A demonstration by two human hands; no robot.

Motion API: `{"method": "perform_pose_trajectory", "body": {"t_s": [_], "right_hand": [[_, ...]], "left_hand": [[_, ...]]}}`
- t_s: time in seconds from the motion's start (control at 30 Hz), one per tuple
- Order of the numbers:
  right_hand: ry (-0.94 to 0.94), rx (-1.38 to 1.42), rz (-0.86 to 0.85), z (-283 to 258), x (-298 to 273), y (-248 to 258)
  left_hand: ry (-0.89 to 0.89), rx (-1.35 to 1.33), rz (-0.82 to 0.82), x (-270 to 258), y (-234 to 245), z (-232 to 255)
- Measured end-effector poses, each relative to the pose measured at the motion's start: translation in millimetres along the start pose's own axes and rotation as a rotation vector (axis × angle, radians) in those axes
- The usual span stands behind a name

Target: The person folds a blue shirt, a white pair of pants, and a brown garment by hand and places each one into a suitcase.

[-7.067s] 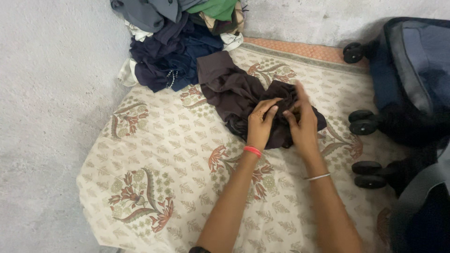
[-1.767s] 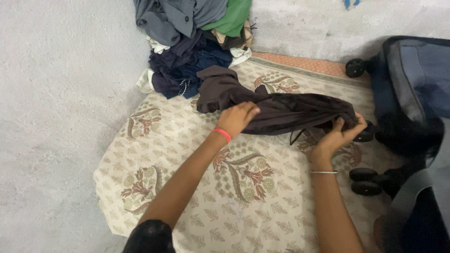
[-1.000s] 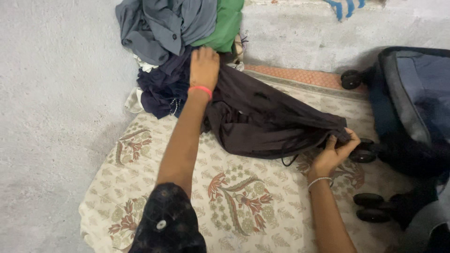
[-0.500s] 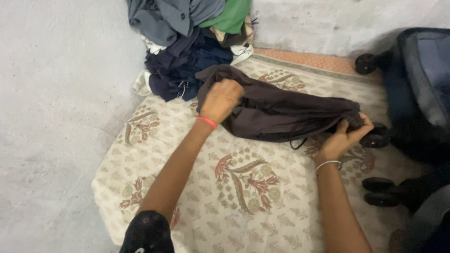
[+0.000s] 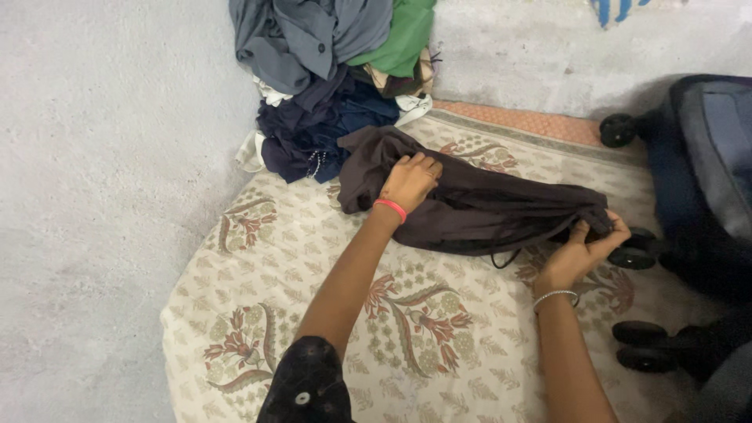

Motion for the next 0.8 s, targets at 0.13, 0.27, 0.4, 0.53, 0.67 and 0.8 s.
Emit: {"method": "perform_pose_trajectory", "body": {"t_s": [0.13,0.27,0.4,0.53,0.67,0.8], "right_hand": [[-0.053,-0.049,0.013,-1,0,1],[-0.02,-0.016,-0.003,3,2,1],[-0.014,-0.053,-0.037,6,1,1],[0.042,-0.028,-0.076,-17,-9,-1],[0.209,-0.249,-0.089,-67,-22,-4],[0.505,-0.616,-0.029,-98,-30,-1]], "left_hand": [[-0.035,0.016,0.111,-7,38,-6],[-0.351,0.122,0.08,-41,78,17],[-0.583,0.106,0.054,-81,97,53],[-0.372,-0.108,0.087,-86,104,57],[-0.331,-0.011,0.003,-95,85,60],[-0.068,-0.126,-0.158,-93,48,23]]}}
Point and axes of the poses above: each hand's wrist, its own x-axis towards the middle knuckle, its own y-axis out of the back of the hand, z = x × y, the point moved 9 cm from there along x, towards the middle knuckle, and after that the axes turned 5 degrees about z, right-handed, at the moved point
